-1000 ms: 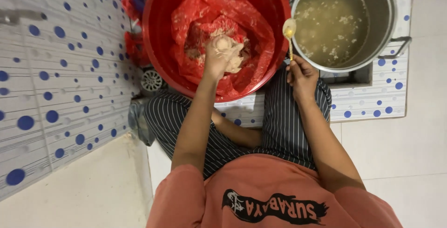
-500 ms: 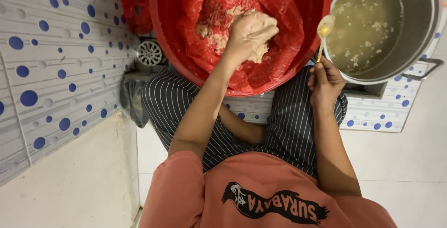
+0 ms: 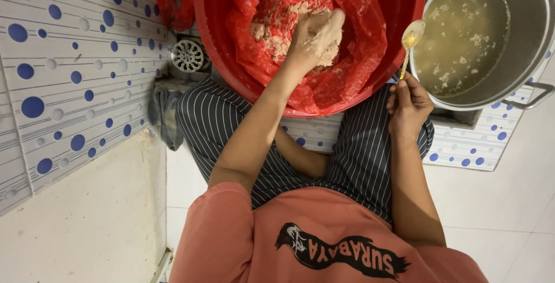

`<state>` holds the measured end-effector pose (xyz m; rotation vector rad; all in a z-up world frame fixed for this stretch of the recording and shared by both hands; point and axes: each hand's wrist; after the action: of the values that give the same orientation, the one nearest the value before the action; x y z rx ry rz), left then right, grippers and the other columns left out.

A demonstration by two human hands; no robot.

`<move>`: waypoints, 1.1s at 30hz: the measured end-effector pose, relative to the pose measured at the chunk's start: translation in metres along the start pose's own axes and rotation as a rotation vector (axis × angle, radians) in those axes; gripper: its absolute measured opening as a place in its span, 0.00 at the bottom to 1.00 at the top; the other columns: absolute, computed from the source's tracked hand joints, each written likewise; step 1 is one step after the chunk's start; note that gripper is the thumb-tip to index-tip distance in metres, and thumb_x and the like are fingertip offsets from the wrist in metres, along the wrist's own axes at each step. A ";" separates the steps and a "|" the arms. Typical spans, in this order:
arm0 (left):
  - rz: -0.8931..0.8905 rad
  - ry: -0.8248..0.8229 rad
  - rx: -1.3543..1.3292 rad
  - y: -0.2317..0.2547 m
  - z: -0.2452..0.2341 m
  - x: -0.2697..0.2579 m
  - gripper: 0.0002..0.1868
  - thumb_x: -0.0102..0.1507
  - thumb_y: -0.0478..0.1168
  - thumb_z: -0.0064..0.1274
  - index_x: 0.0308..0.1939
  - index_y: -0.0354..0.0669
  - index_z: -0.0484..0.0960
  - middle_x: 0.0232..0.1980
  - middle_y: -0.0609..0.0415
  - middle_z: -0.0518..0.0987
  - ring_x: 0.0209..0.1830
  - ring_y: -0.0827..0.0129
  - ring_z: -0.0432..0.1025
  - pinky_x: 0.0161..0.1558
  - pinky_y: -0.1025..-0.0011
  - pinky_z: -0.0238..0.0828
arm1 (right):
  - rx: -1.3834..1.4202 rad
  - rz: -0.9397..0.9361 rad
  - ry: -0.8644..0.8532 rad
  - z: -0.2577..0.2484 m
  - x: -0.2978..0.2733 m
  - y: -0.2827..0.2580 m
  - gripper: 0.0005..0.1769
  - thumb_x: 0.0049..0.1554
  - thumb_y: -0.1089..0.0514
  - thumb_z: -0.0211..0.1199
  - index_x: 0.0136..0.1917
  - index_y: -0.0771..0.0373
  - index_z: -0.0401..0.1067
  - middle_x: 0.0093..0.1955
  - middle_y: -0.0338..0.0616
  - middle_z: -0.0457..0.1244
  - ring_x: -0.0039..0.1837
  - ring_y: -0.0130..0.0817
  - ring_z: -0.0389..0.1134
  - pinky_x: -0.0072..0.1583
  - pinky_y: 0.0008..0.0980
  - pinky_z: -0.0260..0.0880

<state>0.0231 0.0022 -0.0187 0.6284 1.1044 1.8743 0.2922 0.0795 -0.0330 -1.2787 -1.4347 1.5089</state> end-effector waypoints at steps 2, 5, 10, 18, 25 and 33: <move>-0.054 0.022 0.373 0.024 0.005 -0.005 0.16 0.65 0.50 0.51 0.29 0.45 0.80 0.34 0.50 0.84 0.33 0.69 0.81 0.34 0.77 0.81 | 0.001 -0.008 -0.002 -0.001 -0.001 0.000 0.14 0.66 0.62 0.62 0.64 0.66 0.76 0.37 0.40 0.66 0.27 0.23 0.58 0.28 0.22 0.52; -0.064 0.127 0.327 -0.010 -0.003 -0.003 0.19 0.56 0.33 0.69 0.48 0.42 0.80 0.50 0.47 0.83 0.50 0.64 0.81 0.53 0.72 0.85 | 0.009 -0.013 -0.007 0.000 0.000 0.000 0.14 0.66 0.63 0.62 0.64 0.67 0.75 0.37 0.41 0.66 0.27 0.23 0.58 0.27 0.22 0.52; 0.014 0.090 0.352 -0.020 -0.007 -0.004 0.17 0.58 0.24 0.60 0.30 0.46 0.68 0.33 0.57 0.72 0.33 0.71 0.72 0.40 0.72 0.77 | -0.005 -0.024 -0.016 0.001 -0.002 -0.003 0.14 0.66 0.63 0.61 0.64 0.67 0.75 0.37 0.41 0.66 0.27 0.22 0.58 0.27 0.22 0.51; 0.063 -0.013 0.339 0.011 0.003 -0.004 0.22 0.59 0.52 0.64 0.27 0.51 0.65 0.27 0.62 0.64 0.24 0.72 0.61 0.33 0.71 0.70 | -0.083 -0.168 -0.089 0.002 -0.003 -0.045 0.09 0.69 0.64 0.62 0.63 0.67 0.74 0.40 0.47 0.66 0.29 0.25 0.58 0.32 0.24 0.57; -0.006 -0.021 0.374 0.019 0.003 -0.005 0.12 0.61 0.35 0.62 0.37 0.48 0.71 0.42 0.55 0.81 0.43 0.68 0.80 0.46 0.73 0.83 | -0.570 -0.691 -0.282 0.032 -0.008 -0.115 0.12 0.69 0.77 0.61 0.65 0.78 0.76 0.47 0.59 0.68 0.44 0.40 0.67 0.51 0.39 0.71; -0.020 -0.026 0.365 0.019 0.003 -0.004 0.13 0.56 0.34 0.70 0.41 0.45 0.81 0.46 0.53 0.84 0.47 0.68 0.81 0.55 0.71 0.80 | -0.895 -0.948 -0.384 0.052 -0.021 -0.141 0.15 0.67 0.81 0.60 0.66 0.81 0.75 0.47 0.62 0.64 0.42 0.47 0.66 0.44 0.39 0.72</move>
<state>0.0194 -0.0050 -0.0009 0.8391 1.4452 1.6536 0.2285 0.0664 0.1040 -0.4955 -2.6169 0.4435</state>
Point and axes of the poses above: each hand's wrist, its own x-axis towards the middle knuckle, its own z-axis out of the palm, y = z × x
